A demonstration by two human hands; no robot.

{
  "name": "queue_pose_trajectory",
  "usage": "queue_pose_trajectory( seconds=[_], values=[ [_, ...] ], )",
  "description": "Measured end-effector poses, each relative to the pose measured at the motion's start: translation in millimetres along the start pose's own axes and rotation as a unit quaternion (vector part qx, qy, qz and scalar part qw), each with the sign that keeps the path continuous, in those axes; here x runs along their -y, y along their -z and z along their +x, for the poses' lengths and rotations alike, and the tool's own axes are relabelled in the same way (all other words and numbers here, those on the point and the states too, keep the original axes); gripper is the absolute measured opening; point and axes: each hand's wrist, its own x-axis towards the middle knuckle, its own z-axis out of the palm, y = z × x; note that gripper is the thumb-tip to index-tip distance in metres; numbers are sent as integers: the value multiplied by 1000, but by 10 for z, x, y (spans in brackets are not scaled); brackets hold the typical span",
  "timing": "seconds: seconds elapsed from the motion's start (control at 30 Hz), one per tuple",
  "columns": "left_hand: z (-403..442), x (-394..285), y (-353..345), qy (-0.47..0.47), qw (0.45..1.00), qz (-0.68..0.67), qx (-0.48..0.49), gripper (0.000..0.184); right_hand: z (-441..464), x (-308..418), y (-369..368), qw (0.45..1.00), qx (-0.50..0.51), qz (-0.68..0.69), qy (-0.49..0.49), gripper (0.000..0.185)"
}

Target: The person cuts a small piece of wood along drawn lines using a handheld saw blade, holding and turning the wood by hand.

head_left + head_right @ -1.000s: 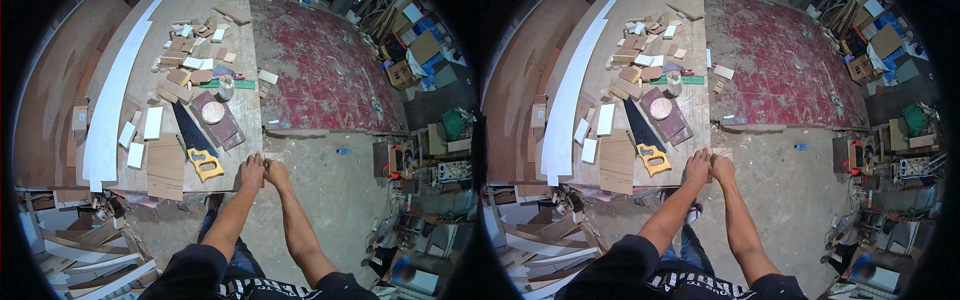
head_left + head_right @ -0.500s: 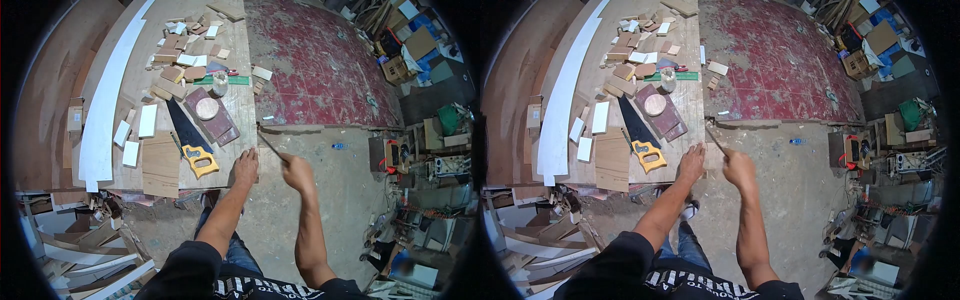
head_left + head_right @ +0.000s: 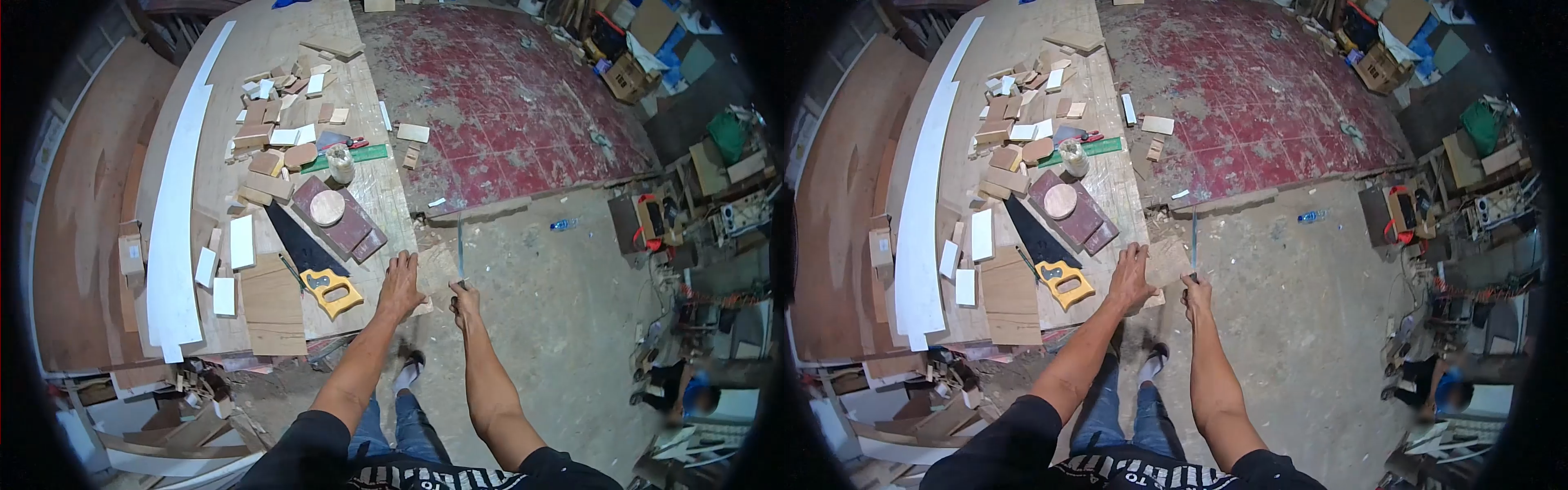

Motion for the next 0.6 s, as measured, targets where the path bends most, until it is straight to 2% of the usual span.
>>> queue_pose_trajectory(
  seconds=[0.03, 0.07, 0.13, 0.17, 0.2, 0.27, 0.33, 0.4, 0.43, 0.5, 0.53, 0.6],
  values=[
    [-50, -39, 75, -2, 999, -27, -37, 73, 52, -41, -23, 1000, -4, 21, 13, 15],
    [-35, 55, -19, -5, 999, -25, -32, 73, 60, -64, -32, 999, -9, 40, 26, 15],
    [44, 343, -278, 6, 980, -185, -76, 32, 13, -26, -31, 998, -13, 58, 30, 16],
    [23, 368, -280, 26, 973, -208, -93, 13, -12, -24, -12, 997, -12, 72, 35, 17],
    [6, 406, -275, 23, 973, -210, -91, 13, -42, -19, 18, 997, -16, 73, 36, 17],
    [-18, 466, -215, 151, 961, -220, -77, 16, -85, 14, 81, 997, 4, 64, 49, 17],
    [-118, 448, -164, 156, 967, -189, -72, 18, -114, 34, 117, 997, 14, 45, 55, 17],
    [-241, 340, -133, 47, 965, -165, -197, 20, -141, 41, 84, 997, 26, 26, 62, 17],
    [-270, 290, -110, 46, 965, -165, -197, 20, -152, 48, 65, 997, 28, 23, 63, 17],
    [-320, 214, -89, -118, 980, -76, -142, 24, -183, 45, 54, 997, 28, 20, 64, 17],
    [-303, 257, -136, -119, 980, -77, -143, 24, -197, 45, 41, 998, 35, 2, 61, 17],
    [-232, 344, -214, -4, 997, -76, -26, 28, -199, 46, 32, 997, 42, -17, 60, 17]
  ],
)
